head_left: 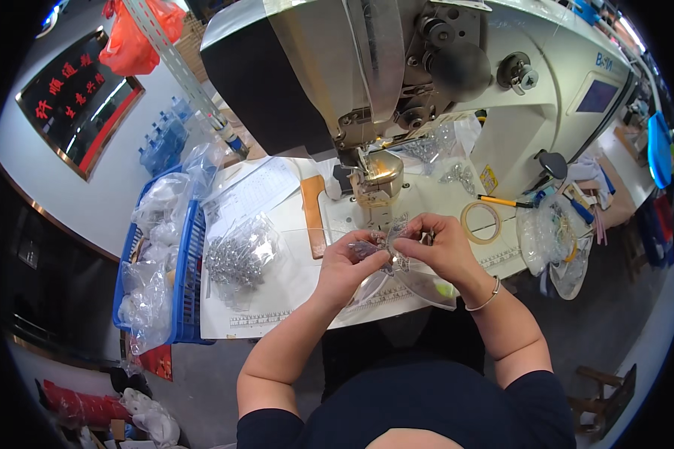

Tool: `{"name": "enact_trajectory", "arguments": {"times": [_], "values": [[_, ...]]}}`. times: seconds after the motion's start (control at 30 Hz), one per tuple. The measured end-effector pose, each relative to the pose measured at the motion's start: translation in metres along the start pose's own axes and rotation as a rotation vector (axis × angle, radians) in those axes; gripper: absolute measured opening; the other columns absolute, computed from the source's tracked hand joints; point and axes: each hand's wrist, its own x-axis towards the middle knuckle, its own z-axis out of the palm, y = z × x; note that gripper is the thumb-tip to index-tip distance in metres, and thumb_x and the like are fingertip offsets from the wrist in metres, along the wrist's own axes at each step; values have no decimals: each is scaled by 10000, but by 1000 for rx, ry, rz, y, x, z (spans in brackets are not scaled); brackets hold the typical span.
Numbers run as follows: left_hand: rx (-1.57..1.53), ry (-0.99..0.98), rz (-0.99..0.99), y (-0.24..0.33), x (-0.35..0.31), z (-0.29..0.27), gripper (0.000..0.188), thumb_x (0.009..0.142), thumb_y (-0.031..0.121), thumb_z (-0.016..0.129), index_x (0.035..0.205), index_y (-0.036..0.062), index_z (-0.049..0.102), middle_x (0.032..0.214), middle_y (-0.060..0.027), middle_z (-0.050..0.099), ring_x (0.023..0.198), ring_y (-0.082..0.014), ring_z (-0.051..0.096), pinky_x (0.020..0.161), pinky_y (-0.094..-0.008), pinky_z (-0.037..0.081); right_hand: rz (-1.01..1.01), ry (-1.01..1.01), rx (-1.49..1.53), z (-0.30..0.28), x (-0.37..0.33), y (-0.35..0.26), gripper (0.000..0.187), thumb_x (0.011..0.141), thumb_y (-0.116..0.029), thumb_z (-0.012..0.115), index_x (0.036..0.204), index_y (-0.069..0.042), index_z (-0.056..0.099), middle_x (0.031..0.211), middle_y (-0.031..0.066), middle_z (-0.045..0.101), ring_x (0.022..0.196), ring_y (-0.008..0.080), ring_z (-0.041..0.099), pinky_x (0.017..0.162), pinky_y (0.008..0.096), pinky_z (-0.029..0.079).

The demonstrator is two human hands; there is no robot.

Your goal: The person places small clear plastic pouches containing silver metallic items under the presser foot of a sewing machine. They sew the top edge of each pouch to seal it, then cut the thread and place the finished pouch on the table. This process is repeated for multiple pouches.

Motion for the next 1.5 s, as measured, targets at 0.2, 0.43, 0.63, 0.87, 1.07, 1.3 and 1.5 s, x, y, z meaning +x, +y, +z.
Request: {"name": "enact_trajectory", "arguments": {"times": [0.2, 0.43, 0.63, 0.87, 1.07, 1.3, 1.5], "values": [[-184, -12, -65, 3, 5, -7, 200, 805, 1, 642, 985, -1, 554, 881, -107, 630, 765, -174, 641, 691, -313, 556, -38, -14, 48, 3, 8, 9, 159, 766, -125, 734, 815, -13, 632, 673, -41, 545, 608, 32, 428, 559, 193, 375], [-167, -17, -65, -15, 4, -14, 214, 807, 7, 643, 997, 2, 545, 903, -100, 624, 785, -163, 633, 725, -299, 537, -336, 121, -286, 7, 6, 13, 155, 804, -98, 692, 909, -8, 622, 732, 18, 620, 681, 63, 540, 619, 214, 457], [-268, -119, -48, -13, 0, -5, 310, 809, -35, 595, 1103, 11, 505, 1008, -137, 598, 896, -229, 617, 800, -372, 513, -96, 53, -20, 5, 6, 21, 135, 841, -89, 645, 916, 17, 609, 756, 36, 631, 698, 68, 558, 623, 221, 461], [-315, -51, -121, -29, -13, -10, 377, 834, 14, 577, 1193, 9, 462, 1042, -130, 580, 923, -260, 608, 823, -402, 503, -54, -35, 136, 6, 1, 28, 113, 844, -77, 639, 899, 15, 605, 768, 12, 615, 696, 59, 546, 649, 203, 448], [-979, 434, -87, -42, -35, -17, 480, 835, -4, 505, 1295, -40, 373, 1321, -159, 398, 1275, -270, 347, 1069, -396, 290, -479, 367, -310, 10, -7, 23, 128, 781, -91, 700, 869, -37, 624, 716, 58, 617, 596, 114, 561, 537, 254, 451], [489, 214, 458, -43, -60, 29, 906, 742, -22, 618, 1435, 14, 36, 1485, -154, 167, 1307, -232, 304, 1065, -351, 271, -728, -21, -703, 54, -23, 5, 268, 724, -59, 700, 979, -56, 618, 748, 56, 627, 622, 216, 588, 562, 324, 474], [-608, 99, 152, -39, -66, -1, 734, 852, 115, 583, 1426, 34, 133, 1438, -172, 272, 1294, -271, 351, 1071, -405, 299, -628, -94, -573, 37, -12, -8, 412, 718, -104, 706, 1112, -62, 593, 1027, 74, 624, 866, 273, 554, 816, 369, 435]]}}
